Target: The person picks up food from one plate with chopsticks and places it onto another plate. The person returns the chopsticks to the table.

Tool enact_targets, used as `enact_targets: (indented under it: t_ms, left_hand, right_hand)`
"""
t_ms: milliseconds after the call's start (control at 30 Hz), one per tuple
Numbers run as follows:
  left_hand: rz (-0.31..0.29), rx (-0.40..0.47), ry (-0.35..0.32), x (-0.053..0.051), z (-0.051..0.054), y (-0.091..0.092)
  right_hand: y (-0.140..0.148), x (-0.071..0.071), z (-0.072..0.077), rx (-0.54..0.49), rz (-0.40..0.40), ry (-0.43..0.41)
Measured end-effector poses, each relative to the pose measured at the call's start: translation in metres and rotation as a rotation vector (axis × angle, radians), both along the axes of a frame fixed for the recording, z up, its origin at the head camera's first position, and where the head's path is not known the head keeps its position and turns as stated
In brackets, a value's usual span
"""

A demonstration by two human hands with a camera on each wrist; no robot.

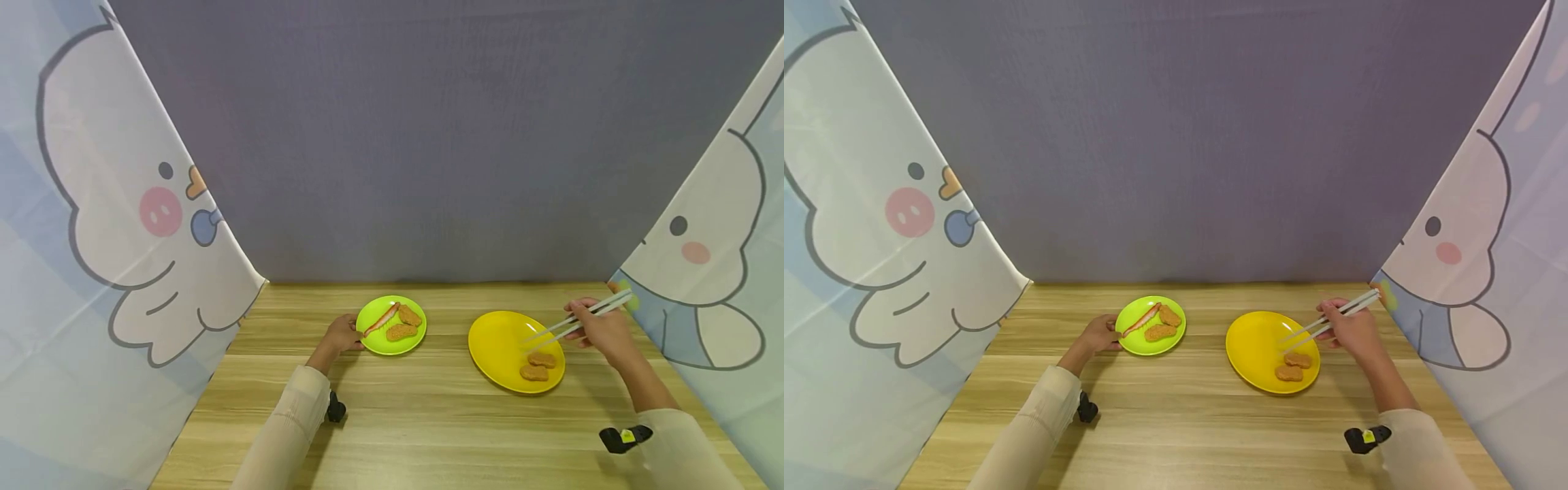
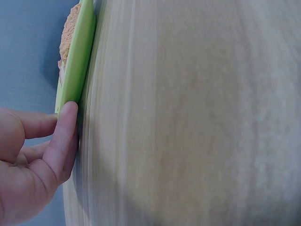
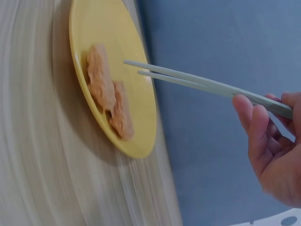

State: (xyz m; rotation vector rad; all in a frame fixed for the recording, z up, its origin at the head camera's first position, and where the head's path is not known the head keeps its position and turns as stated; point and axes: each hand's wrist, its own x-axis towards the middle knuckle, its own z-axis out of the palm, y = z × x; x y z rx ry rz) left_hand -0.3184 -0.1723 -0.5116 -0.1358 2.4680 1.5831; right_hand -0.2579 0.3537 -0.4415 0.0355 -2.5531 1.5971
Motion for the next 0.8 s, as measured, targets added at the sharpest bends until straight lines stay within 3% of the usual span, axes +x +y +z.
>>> enact_targets:
  t_ms: [267,800]
  left_hand:
    - [0.017,-0.02,-0.001,-0.002,-0.004,0.0]
    - [0.016,0.002,-0.003,-0.001,-0.001,0.0]
  right_hand:
    - [0.013,0.007,0.002,0.014,-0.014,-0.027]
    - [0.027,0.015,0.003,0.089,-0.049,-0.036]
